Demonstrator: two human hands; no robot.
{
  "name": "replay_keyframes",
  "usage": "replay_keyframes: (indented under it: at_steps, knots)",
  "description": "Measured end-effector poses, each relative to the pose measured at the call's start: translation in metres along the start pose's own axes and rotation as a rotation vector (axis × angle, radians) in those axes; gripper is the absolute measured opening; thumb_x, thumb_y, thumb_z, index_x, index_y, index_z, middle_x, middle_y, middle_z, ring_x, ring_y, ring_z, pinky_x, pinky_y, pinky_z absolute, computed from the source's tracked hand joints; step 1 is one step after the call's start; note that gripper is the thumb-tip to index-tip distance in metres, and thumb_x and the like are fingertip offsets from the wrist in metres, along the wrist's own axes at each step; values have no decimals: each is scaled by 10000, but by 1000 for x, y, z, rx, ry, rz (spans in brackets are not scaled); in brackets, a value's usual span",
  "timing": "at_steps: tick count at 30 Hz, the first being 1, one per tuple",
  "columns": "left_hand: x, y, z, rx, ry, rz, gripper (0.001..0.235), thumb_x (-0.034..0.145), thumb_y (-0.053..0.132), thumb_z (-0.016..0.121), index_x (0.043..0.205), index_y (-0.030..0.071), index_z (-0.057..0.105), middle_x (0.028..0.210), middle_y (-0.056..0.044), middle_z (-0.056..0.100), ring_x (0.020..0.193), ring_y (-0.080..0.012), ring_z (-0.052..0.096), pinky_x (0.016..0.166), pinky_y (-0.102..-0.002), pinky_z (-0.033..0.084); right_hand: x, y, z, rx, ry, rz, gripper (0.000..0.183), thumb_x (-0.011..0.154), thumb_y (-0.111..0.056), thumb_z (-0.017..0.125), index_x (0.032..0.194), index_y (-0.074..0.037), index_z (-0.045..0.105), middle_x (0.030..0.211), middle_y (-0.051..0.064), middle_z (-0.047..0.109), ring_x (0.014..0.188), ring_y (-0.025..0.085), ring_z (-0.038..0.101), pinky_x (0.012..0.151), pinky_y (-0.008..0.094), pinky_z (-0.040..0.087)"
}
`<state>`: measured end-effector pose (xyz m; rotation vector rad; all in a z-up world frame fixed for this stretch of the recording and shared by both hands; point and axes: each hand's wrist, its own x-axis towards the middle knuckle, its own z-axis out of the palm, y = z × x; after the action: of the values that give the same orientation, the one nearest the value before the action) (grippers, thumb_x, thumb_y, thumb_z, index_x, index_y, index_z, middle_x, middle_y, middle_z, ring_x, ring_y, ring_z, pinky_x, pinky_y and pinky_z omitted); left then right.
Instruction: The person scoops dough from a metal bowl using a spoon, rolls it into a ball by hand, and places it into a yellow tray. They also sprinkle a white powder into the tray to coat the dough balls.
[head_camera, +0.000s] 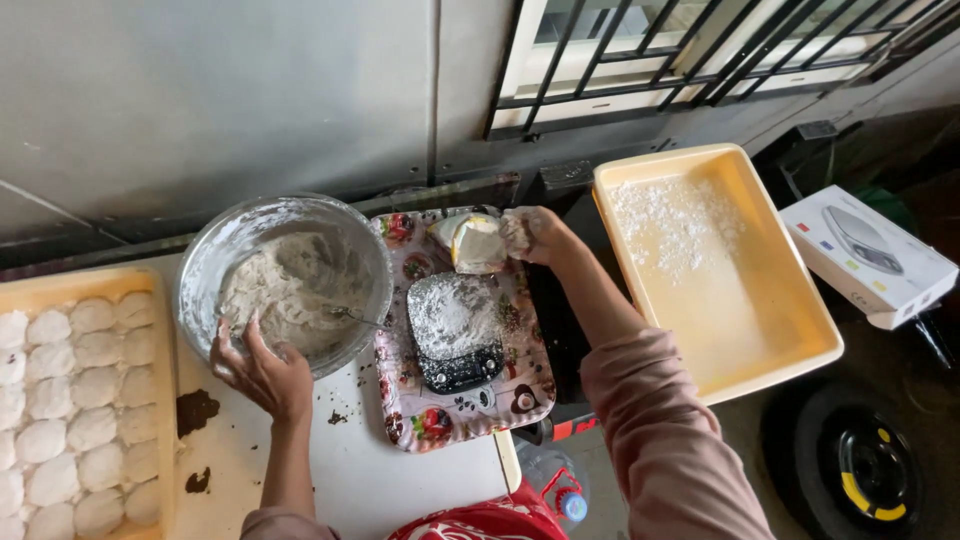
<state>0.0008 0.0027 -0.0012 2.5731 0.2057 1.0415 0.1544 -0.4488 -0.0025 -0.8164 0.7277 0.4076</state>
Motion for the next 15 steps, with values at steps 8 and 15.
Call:
replay_keyframes:
  at_steps: [8, 15]
  knots:
    - [-9, -11, 7, 0, 6, -36, 479, 771, -85, 669, 1248, -53, 658, 1405, -301, 453, 1253, -582, 416, 1010, -698, 326, -131, -89, -110, -364, 86, -246, 289, 964, -222, 638, 740, -54, 566, 541, 17, 484, 386, 95, 454, 365, 206, 285]
    - [-12, 28, -9, 19, -95, -148, 412, 840, -122, 776, 1233, -19, 705, 1519, -188, 402, 1357, -436, 297, 1075, -665, 343, -206, -90, -159, -1190, 412, -346, 296, 851, 18, 723, 1145, -7, 754, 1186, 139, 763, 1086, 255, 742, 1023, 386, 583]
